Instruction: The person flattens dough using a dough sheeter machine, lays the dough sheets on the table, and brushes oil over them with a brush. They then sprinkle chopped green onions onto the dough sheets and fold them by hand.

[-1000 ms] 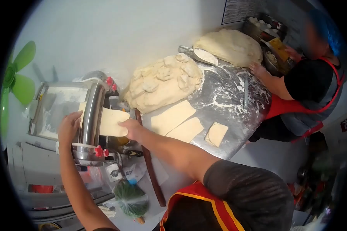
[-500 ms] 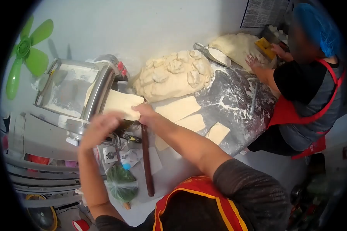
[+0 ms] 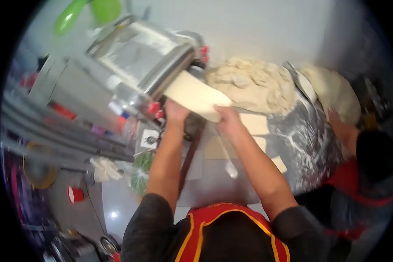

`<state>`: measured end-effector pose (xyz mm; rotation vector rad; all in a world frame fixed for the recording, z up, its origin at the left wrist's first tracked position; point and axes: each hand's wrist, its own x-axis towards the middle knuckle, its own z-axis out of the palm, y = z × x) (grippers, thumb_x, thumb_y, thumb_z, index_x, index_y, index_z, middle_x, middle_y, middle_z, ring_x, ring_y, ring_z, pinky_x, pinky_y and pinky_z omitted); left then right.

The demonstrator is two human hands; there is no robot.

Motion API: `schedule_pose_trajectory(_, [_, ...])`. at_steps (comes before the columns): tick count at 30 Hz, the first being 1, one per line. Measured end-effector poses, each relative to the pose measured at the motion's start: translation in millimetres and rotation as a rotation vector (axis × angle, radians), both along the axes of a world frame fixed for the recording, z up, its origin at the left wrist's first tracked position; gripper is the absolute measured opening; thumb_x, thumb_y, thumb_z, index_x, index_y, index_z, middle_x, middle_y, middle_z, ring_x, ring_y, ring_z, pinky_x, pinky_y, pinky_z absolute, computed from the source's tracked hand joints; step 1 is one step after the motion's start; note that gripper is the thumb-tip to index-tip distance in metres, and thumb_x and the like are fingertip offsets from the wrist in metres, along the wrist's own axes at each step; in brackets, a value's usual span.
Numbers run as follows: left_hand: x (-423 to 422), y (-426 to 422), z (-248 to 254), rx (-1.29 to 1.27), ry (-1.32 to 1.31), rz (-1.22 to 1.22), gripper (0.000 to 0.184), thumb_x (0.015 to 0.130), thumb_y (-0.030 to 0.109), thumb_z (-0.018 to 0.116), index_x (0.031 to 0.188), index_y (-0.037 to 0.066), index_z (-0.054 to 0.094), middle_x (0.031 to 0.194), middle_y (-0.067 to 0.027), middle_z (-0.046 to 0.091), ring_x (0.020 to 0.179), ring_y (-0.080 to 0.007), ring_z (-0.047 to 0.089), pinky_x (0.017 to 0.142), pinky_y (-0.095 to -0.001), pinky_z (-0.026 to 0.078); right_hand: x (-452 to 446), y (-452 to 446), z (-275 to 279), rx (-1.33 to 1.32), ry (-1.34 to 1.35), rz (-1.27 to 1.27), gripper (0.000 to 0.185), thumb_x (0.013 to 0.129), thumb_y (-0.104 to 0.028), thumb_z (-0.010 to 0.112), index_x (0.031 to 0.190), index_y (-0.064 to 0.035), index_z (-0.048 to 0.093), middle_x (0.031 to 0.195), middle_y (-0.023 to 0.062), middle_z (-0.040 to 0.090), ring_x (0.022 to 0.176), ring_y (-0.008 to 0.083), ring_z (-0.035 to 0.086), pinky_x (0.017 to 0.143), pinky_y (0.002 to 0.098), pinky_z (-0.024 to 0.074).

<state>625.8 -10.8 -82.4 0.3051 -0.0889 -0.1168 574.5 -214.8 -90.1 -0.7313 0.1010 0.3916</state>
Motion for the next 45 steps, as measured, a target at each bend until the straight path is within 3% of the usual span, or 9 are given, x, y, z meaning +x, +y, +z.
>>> schedule_pose_trajectory(5, [2, -8, 27, 1.187, -0.379, 0.533, 0.040, 0.093, 0.024, 0.033, 0.124, 0.002, 0.047, 0.127, -0.0126, 0.050, 0.116, -0.0276, 0.047, 0.101, -0.0393, 0.034, -16, -4, 26, 0.109, 0.144, -0.150, 0.041, 0.080, 0.007, 0.051, 0.120, -0.0012, 0.046, 0.116, 0.0133, 0.055, 0.105, 0.0288, 0.055, 0.090, 0.0428, 0.0455])
schedule_pose_trajectory(9, [12, -4, 19, 1.330, -0.383, 0.590, 0.040, 0.089, 0.022, 0.039, 0.122, 0.001, 0.047, 0.126, -0.0142, 0.050, 0.116, -0.0263, 0.047, 0.100, -0.0357, 0.035, -24, -11, 27, 0.083, 0.201, -0.139, 0.044, 0.081, 0.006, 0.051, 0.123, -0.0029, 0.044, 0.118, 0.0128, 0.055, 0.107, 0.0291, 0.054, 0.091, 0.0443, 0.0445])
schedule_pose_trajectory(13, [9, -5, 30, -0.131, -0.269, -0.125, 0.048, 0.094, 0.029, 0.024, 0.133, 0.003, 0.038, 0.137, -0.0117, 0.040, 0.126, -0.0298, 0.037, 0.108, -0.0428, 0.024, -21, -21, -7, 0.078, 0.117, -0.181, 0.041, 0.083, 0.002, 0.052, 0.123, 0.0002, 0.045, 0.119, 0.0146, 0.054, 0.107, 0.0284, 0.054, 0.090, 0.0401, 0.0469])
schedule_pose_trajectory(16, [-12, -23, 14, 0.932, -0.404, 0.313, 0.054, 0.090, 0.035, 0.030, 0.131, 0.002, 0.039, 0.137, -0.0137, 0.040, 0.126, -0.0280, 0.037, 0.107, -0.0395, 0.026, -29, -41, -9, 0.058, 0.174, -0.160, 0.040, 0.080, 0.005, 0.054, 0.119, -0.0009, 0.048, 0.114, 0.0129, 0.057, 0.100, 0.0272, 0.057, 0.087, 0.0413, 0.0481])
schedule_pose_trajectory(21, [-119, -65, 17, 0.002, 0.133, -0.148, 0.075, 0.089, 0.060, 0.026, 0.136, 0.002, 0.030, 0.137, -0.0165, 0.038, 0.126, -0.0339, 0.036, 0.107, -0.0482, 0.023, -111, -114, 22, -0.371, 0.104, -0.110, 0.032, 0.079, 0.001, 0.059, 0.110, 0.0007, 0.053, 0.103, 0.0115, 0.061, 0.092, 0.0203, 0.061, 0.083, 0.0346, 0.0496])
schedule_pose_trajectory(31, [-301, -78, -133, 0.275, 0.849, -0.269, 0.041, 0.091, 0.016, 0.050, 0.128, 0.000, 0.040, 0.127, -0.0137, 0.049, 0.117, -0.0275, 0.046, 0.103, -0.0404, 0.035, -231, -163, -76, -0.857, 0.237, 0.043, 0.033, 0.080, 0.001, 0.054, 0.113, 0.0024, 0.052, 0.098, 0.0086, 0.062, 0.088, 0.0163, 0.059, 0.078, 0.0286, 0.0478])
schedule_pose_trajectory(36, [-291, -54, -108, 1.005, 0.569, -0.339, 0.028, 0.086, 0.011, 0.050, 0.113, 0.002, 0.053, 0.104, -0.0092, 0.057, 0.095, -0.0194, 0.057, 0.077, -0.0346, 0.047, -227, -179, -60, -1.383, -0.112, -0.055, 0.028, 0.080, -0.016, 0.061, 0.105, -0.0024, 0.059, 0.087, 0.0135, 0.064, 0.081, 0.0192, 0.062, 0.076, 0.0282, 0.0479])
schedule_pose_trajectory(41, [-284, -60, -82, 2.167, -0.231, 0.155, 0.041, 0.079, 0.011, 0.060, 0.115, -0.004, 0.049, 0.109, -0.0204, 0.055, 0.105, -0.0327, 0.050, 0.093, -0.0390, 0.039, -211, -258, -108, -1.985, -0.248, -0.183, 0.053, 0.071, -0.037, 0.068, 0.107, 0.0005, 0.055, 0.101, 0.0216, 0.058, 0.098, 0.0382, 0.053, 0.086, 0.0448, 0.0408])
schedule_pose_trajectory(45, [-245, -131, -87, 1.876, -0.320, -0.207, 0.033, 0.078, 0.011, 0.061, 0.107, -0.002, 0.052, 0.102, -0.0190, 0.055, 0.099, -0.0345, 0.051, 0.088, -0.0398, 0.040, -189, -268, -128, -1.902, -0.074, 0.054, 0.066, 0.057, -0.046, 0.074, 0.105, -0.0045, 0.056, 0.104, 0.0195, 0.057, 0.098, 0.0389, 0.054, 0.082, 0.0472, 0.0414])
